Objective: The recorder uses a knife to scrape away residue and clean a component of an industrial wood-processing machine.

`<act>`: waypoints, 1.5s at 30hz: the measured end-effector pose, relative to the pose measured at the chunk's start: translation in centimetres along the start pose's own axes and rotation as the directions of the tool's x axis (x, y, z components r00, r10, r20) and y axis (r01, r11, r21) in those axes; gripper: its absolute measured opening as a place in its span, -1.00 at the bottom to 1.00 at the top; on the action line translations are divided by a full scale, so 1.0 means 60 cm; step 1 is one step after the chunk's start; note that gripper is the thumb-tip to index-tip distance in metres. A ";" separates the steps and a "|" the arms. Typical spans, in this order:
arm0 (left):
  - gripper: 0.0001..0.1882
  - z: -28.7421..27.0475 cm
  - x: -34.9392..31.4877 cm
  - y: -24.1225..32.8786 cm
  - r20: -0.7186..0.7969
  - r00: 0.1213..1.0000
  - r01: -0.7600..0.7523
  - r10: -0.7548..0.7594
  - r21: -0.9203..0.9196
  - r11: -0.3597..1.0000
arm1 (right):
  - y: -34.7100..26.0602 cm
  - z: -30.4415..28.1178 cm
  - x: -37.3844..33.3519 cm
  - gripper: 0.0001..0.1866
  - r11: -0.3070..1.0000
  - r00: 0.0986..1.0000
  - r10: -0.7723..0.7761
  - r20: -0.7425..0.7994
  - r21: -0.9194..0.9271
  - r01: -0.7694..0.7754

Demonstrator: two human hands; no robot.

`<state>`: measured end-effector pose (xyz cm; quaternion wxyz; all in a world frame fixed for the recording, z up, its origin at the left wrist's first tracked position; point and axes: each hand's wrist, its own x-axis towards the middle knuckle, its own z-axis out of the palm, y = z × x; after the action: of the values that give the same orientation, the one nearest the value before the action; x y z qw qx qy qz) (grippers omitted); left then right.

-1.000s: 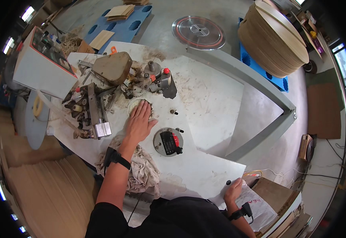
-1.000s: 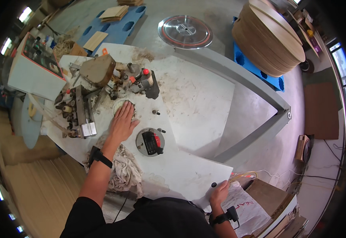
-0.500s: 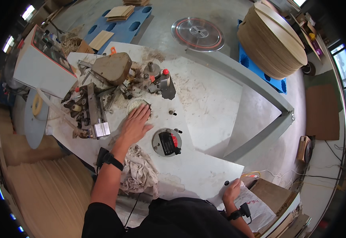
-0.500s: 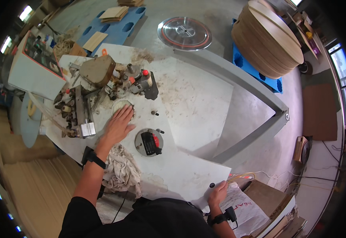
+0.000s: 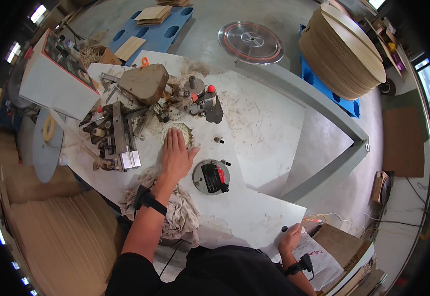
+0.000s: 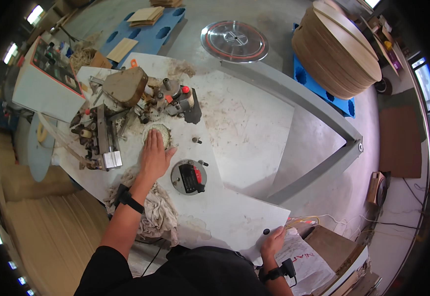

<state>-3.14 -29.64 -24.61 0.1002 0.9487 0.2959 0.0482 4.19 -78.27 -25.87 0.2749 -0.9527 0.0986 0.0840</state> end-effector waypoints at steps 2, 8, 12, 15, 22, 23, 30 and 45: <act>-0.12 0.005 0.004 0.001 -0.005 0.998 0.061 -0.061 -0.005 0.998 | -0.006 0.000 -0.001 -0.44 1.000 1.000 0.005 -0.027 -0.015 -0.005; -0.13 0.016 0.012 -0.006 -0.051 0.996 0.075 -0.074 0.012 0.997 | -0.008 -0.003 -0.004 -0.43 0.999 0.999 0.027 0.016 -0.030 -0.027; -0.20 0.002 0.000 -0.006 -0.048 0.997 0.055 -0.053 0.038 0.998 | 0.001 -0.002 0.001 -0.42 0.999 1.000 0.013 -0.003 -0.032 -0.014; -0.26 -0.011 -0.028 -0.029 -0.014 1.000 -0.004 0.005 0.104 0.995 | -0.006 -0.005 -0.002 -0.41 0.999 0.999 0.038 0.017 -0.021 -0.037; -0.48 -0.040 -0.026 -0.056 -0.017 0.988 -0.154 0.156 0.103 0.983 | -0.001 -0.005 0.001 -0.43 0.999 0.999 0.037 0.033 -0.008 -0.037; -0.56 -0.040 -0.025 -0.060 -0.073 0.979 -0.187 0.189 0.035 0.982 | -0.003 -0.005 0.002 -0.43 0.999 0.998 0.037 0.044 0.003 -0.037; -0.80 -0.047 0.027 -0.077 -0.074 0.976 -0.217 0.207 -0.458 0.862 | 0.006 -0.001 0.003 -0.44 1.000 1.000 0.010 0.015 0.000 -0.011; -0.84 -0.028 0.046 -0.066 0.028 0.972 -0.178 0.233 -0.561 0.808 | 0.010 0.004 0.004 -0.45 1.000 1.000 0.008 -0.028 -0.011 -0.008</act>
<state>-3.31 -24.58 -23.73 0.3793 0.9062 0.1595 0.0971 4.24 -78.67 -26.39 0.2676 -0.9550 0.1056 0.0726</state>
